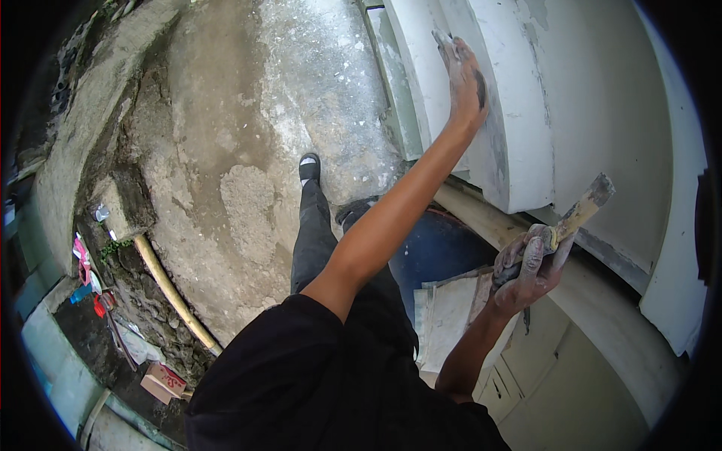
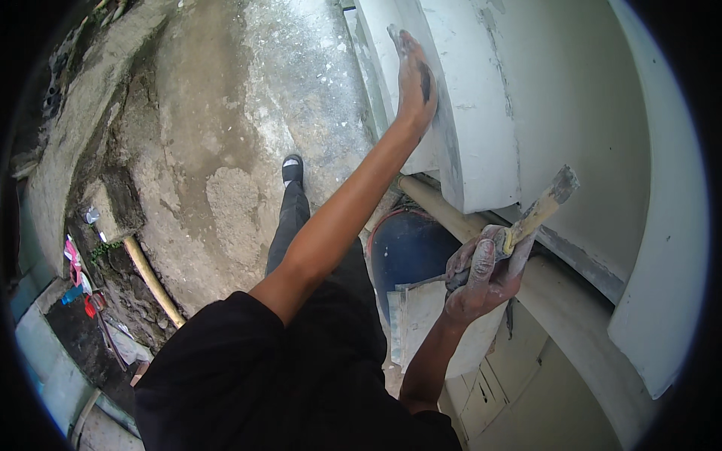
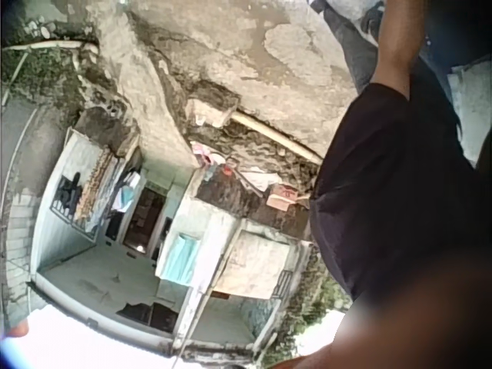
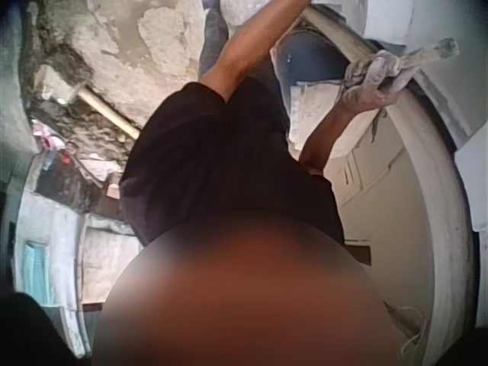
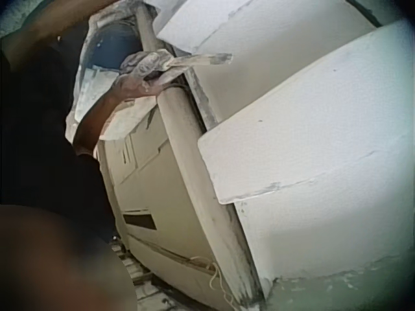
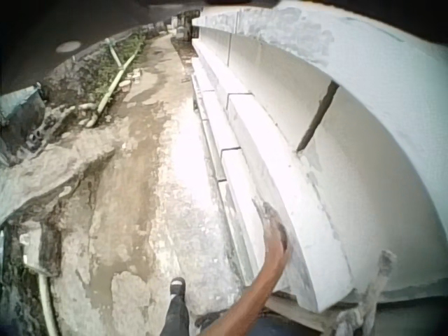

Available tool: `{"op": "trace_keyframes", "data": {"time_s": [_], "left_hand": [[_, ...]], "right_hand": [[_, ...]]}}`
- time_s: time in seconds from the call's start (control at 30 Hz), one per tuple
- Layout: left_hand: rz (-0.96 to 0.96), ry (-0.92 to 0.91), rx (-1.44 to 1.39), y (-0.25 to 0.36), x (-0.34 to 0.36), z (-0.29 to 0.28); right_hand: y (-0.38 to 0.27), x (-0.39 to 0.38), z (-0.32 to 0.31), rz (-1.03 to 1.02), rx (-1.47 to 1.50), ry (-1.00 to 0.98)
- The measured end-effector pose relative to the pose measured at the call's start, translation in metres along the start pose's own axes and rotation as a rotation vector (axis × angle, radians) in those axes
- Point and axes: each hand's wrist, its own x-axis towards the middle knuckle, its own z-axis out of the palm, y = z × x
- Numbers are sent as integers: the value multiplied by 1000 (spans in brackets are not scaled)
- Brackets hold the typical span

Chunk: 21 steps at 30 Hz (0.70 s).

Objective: Repairing or smoothing a textured wall surface using a putty knife and hands.

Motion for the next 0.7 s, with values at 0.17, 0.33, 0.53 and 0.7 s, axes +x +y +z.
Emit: {"op": "trace_keyframes", "data": {"time_s": [0.17, 0.33, 0.53, 0.7], "left_hand": [[31, 318, 200, -7, -99, 66], [-244, 44, -52, 19, -16, -6], [-225, 292, -360, 22, -101, 56], [148, 96, 118, 12, -17, -2]], "right_hand": [[5, -6, 5, 41, -40, 9], [0, -5, -5, -72, -45, -20], [6, 24, -9, -68, -327, -35], [21, 90, 11, -680, -873, -199]]}}
